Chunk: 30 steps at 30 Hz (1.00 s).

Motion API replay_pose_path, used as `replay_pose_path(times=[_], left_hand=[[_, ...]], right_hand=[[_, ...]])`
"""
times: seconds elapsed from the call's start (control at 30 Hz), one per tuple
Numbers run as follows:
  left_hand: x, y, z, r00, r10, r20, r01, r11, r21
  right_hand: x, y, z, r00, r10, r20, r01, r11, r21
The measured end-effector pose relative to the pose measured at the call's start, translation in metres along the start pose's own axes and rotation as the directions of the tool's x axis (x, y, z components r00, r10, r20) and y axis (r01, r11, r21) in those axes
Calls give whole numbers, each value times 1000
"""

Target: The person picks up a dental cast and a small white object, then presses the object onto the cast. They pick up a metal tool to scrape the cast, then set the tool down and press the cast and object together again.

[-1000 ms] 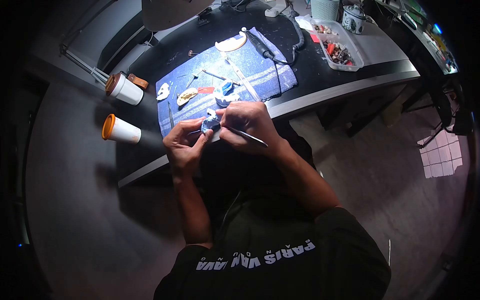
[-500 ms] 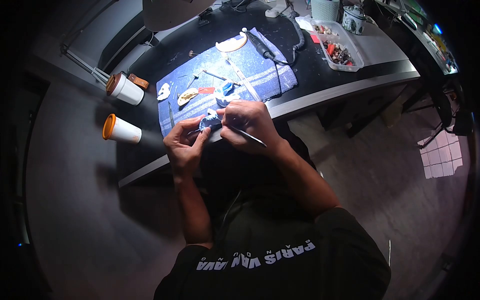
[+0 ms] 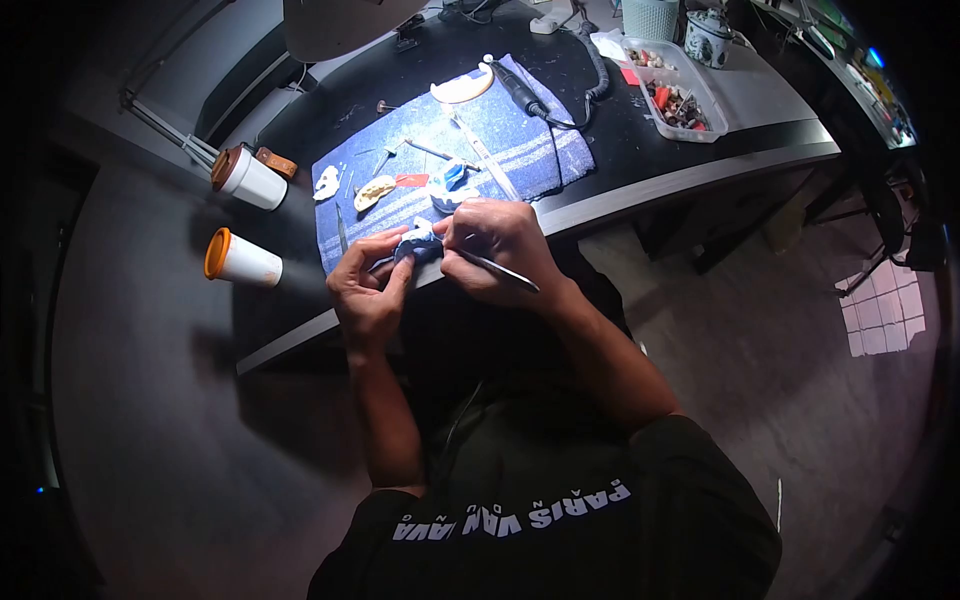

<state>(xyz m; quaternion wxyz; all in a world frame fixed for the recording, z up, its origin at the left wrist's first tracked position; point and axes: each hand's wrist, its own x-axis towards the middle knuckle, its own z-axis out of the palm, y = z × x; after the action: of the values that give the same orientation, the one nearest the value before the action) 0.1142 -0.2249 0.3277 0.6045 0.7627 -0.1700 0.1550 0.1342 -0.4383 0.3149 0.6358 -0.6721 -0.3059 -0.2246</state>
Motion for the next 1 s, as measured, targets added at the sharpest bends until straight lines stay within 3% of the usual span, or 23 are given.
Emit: replay_pose_path(times=[0.33,0.73,1.0], left_hand=[[0,0,0,1000,-4,-17,5,1000,18],[2,1,-3,995,100,4,-99,985,144],[1,2,-1,996,83,-7,-82,990,118]], right_hand=[[0,-6,-4,998,54,38,-54,998,-12],[0,-2,-4,998,38,43,-38,999,2],[0,-4,-3,998,57,29,-57,998,25]])
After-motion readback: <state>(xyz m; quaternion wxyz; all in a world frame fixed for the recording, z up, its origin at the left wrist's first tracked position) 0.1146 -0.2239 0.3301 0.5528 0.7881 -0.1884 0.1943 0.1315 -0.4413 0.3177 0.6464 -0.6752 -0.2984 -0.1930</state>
